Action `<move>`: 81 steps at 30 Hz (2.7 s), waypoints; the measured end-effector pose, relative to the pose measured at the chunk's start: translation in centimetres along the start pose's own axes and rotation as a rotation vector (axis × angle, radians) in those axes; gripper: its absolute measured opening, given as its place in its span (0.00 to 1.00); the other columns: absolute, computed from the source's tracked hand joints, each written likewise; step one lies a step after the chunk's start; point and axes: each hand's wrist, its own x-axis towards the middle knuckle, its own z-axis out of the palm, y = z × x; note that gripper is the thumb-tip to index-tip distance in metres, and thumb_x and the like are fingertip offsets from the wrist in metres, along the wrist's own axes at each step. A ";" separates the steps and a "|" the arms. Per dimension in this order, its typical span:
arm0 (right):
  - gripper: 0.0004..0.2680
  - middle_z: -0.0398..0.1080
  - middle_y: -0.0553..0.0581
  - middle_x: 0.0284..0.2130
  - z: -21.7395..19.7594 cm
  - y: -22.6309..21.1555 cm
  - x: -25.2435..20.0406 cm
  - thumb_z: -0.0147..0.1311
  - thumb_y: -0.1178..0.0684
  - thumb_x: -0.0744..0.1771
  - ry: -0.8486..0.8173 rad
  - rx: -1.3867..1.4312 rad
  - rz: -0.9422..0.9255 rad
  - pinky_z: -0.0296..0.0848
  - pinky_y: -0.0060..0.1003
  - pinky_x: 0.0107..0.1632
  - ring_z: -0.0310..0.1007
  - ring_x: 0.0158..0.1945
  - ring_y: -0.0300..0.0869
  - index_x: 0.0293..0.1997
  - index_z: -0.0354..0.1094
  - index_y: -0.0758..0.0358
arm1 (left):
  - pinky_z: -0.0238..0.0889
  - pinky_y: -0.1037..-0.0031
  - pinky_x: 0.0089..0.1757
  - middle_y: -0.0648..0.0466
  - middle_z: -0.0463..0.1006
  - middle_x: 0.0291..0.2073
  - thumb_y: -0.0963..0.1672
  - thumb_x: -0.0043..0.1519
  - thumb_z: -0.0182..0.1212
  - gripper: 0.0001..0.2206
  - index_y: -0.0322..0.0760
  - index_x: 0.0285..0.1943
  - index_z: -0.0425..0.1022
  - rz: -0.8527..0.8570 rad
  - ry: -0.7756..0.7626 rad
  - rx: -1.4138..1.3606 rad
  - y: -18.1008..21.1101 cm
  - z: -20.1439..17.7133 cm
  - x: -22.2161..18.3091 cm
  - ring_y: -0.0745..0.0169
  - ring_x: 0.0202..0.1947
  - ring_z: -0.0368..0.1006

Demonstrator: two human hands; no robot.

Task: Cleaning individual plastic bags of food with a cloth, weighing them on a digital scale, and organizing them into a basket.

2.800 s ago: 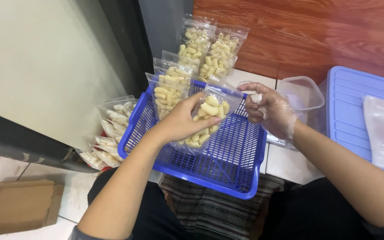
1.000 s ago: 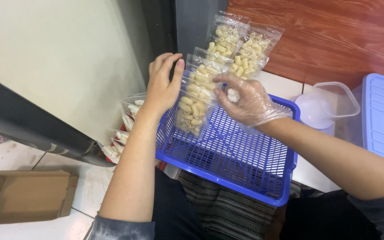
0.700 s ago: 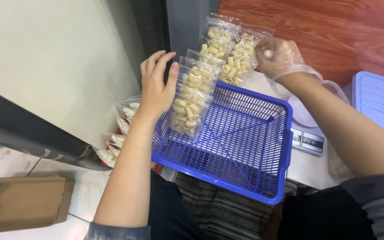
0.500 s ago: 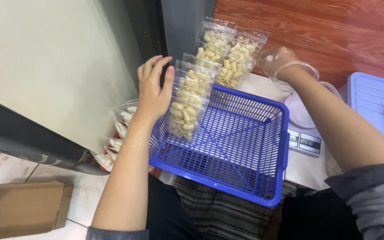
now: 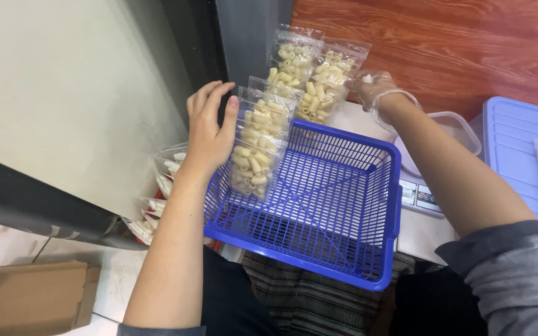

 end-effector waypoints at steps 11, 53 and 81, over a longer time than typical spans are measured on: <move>0.03 0.62 0.40 0.23 -6.4 -6.2 -6.8 0.57 0.51 0.69 0.007 0.524 -0.098 0.57 0.24 0.25 0.53 0.21 0.27 0.46 0.73 0.48 | 0.52 0.57 0.60 0.40 0.68 0.60 0.48 0.72 0.45 0.18 0.32 0.61 0.71 0.056 0.069 0.058 -0.4 0.4 -0.2 0.42 0.61 0.58; 0.02 0.57 0.43 0.21 -18.6 10.4 -12.2 0.49 0.55 0.71 0.288 0.691 -0.232 0.51 0.24 0.25 0.49 0.22 0.30 0.42 0.62 0.51 | 0.68 0.73 0.40 0.55 0.83 0.35 0.41 0.56 0.68 0.05 0.34 0.38 0.81 0.539 -0.413 -0.027 14.0 7.7 -4.9 0.62 0.34 0.76; 0.06 0.75 0.55 0.39 -19.6 11.4 -12.9 0.49 0.63 0.73 0.513 0.362 -0.728 0.62 0.26 0.34 0.59 0.30 0.32 0.38 0.68 0.62 | 0.69 0.73 0.40 0.55 0.84 0.36 0.41 0.55 0.68 0.05 0.35 0.38 0.82 0.517 -0.426 0.003 13.6 7.7 -5.0 0.63 0.34 0.77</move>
